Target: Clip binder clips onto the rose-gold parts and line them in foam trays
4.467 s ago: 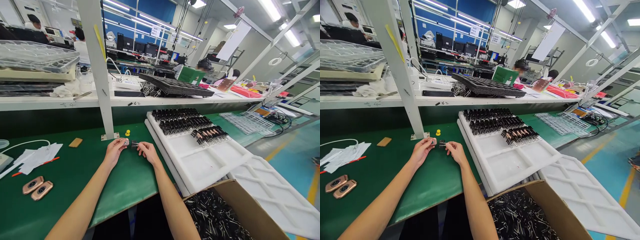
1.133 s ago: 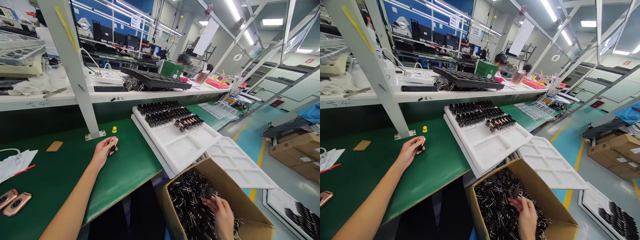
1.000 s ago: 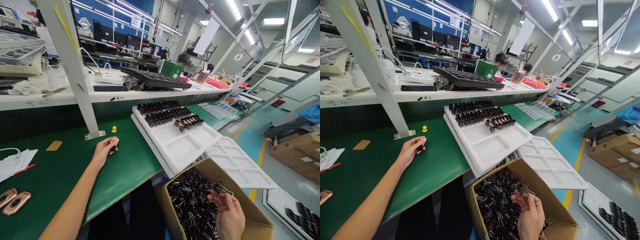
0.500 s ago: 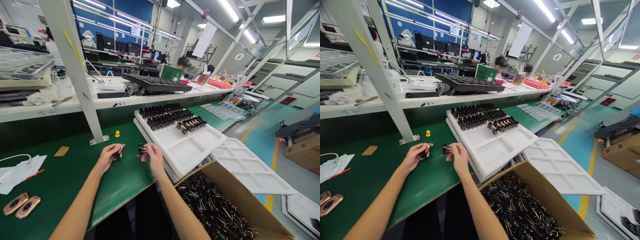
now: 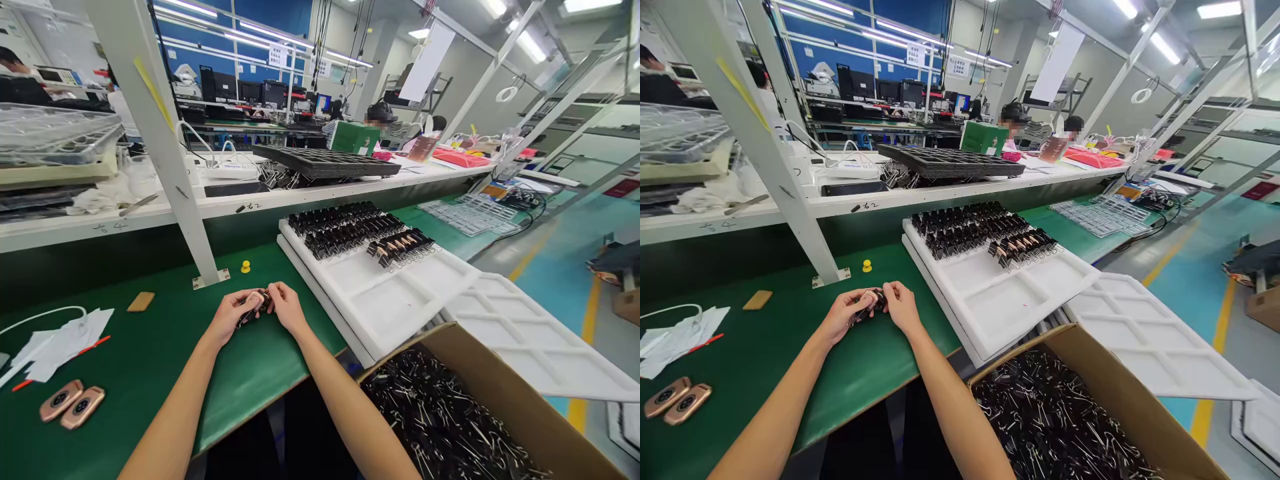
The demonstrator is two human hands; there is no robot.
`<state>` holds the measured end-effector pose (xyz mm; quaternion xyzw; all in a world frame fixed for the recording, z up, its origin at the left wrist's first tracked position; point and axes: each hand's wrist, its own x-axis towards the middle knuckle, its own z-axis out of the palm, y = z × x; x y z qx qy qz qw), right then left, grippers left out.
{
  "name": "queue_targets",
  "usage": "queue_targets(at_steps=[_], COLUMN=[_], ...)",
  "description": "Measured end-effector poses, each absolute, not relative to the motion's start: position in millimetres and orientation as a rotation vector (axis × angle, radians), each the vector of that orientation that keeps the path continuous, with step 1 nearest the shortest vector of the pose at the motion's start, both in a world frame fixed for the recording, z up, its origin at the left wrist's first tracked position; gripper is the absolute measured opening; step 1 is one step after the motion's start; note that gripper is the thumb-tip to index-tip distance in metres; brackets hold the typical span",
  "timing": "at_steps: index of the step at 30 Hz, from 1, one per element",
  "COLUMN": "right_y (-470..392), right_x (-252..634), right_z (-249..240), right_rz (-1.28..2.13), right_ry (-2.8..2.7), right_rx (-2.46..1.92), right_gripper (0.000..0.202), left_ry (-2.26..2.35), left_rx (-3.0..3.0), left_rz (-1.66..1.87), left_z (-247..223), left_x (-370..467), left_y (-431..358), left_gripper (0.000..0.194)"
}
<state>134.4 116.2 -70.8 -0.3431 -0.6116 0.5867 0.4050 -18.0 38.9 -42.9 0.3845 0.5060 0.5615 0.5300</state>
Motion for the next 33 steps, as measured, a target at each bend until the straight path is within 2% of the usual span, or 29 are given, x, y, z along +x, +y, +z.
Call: queue_targets(at_steps=[14,20,28,33], right_y=[117.7,123.1,124.0,124.6], right_x=[142.7,145.0,152.2,154.7], right_z=[-67.7,-66.6,-64.4,-62.8], right_rz=[1.646,1.56,1.666,1.762], right_ry=[-1.465,-1.243,-1.088,-1.062], right_rx=[-0.866,-0.976,-0.808,-0.765], right_gripper=[0.042,0.049,0.046,0.041], left_ry=[1.211,1.204,1.338,1.345], left_rx=[0.937,0.978,0.906,0.901], left_rz=[1.285,1.291,1.442,1.455], left_z=[-42.0,-38.0,-41.2,-45.7], left_x=[-20.3,-19.4,-14.8,-15.8], left_y=[37.5,36.4,39.7,40.9], left_gripper=[0.049,0.038,0.061,0.058])
